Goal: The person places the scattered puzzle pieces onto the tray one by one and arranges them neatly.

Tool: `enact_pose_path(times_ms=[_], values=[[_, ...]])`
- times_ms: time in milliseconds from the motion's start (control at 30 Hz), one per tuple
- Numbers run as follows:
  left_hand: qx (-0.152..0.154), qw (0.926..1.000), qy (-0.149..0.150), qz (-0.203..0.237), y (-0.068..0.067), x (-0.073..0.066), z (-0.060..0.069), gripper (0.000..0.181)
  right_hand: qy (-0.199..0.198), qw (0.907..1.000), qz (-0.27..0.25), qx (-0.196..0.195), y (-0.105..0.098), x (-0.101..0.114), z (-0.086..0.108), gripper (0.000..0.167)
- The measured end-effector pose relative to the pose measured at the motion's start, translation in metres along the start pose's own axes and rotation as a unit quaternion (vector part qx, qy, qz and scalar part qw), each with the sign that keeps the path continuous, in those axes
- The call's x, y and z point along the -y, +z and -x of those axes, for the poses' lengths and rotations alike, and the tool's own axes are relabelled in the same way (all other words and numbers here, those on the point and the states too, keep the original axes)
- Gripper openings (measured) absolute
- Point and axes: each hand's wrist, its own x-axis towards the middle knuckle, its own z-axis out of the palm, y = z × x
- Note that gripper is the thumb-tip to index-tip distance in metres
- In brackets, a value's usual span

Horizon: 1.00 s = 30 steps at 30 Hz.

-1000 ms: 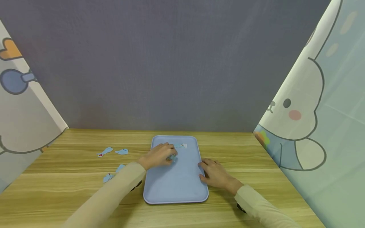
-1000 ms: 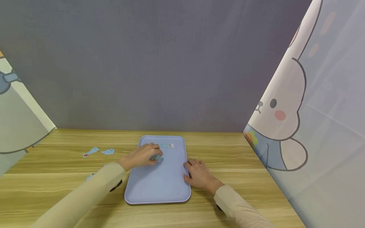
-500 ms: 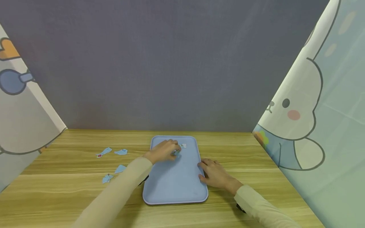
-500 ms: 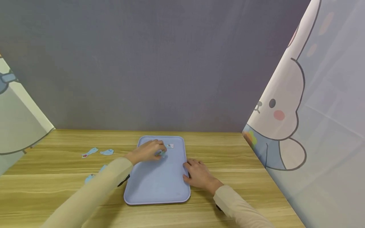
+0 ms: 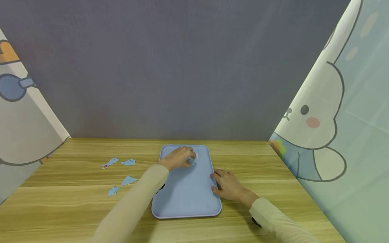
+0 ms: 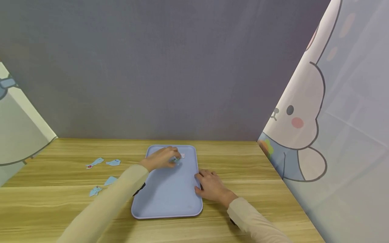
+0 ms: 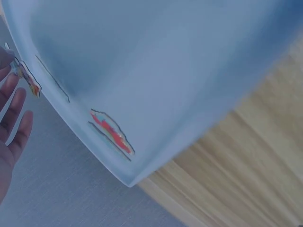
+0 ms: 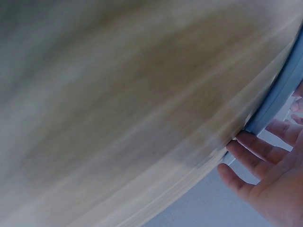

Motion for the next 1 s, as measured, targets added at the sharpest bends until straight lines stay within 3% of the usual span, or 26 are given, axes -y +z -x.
enact_pose_path(times_ms=[600,1000], values=[[0.026,0.9986,-0.039,-0.026,0.009,-0.002,-0.006,0.027,-0.006,0.9999,0.003,-0.008,0.001,0.001,0.0,0.042],[0.026,0.9983,-0.035,-0.039,0.018,-0.001,-0.007,0.029,-0.002,1.0,0.006,-0.008,0.002,0.001,0.0,0.043]])
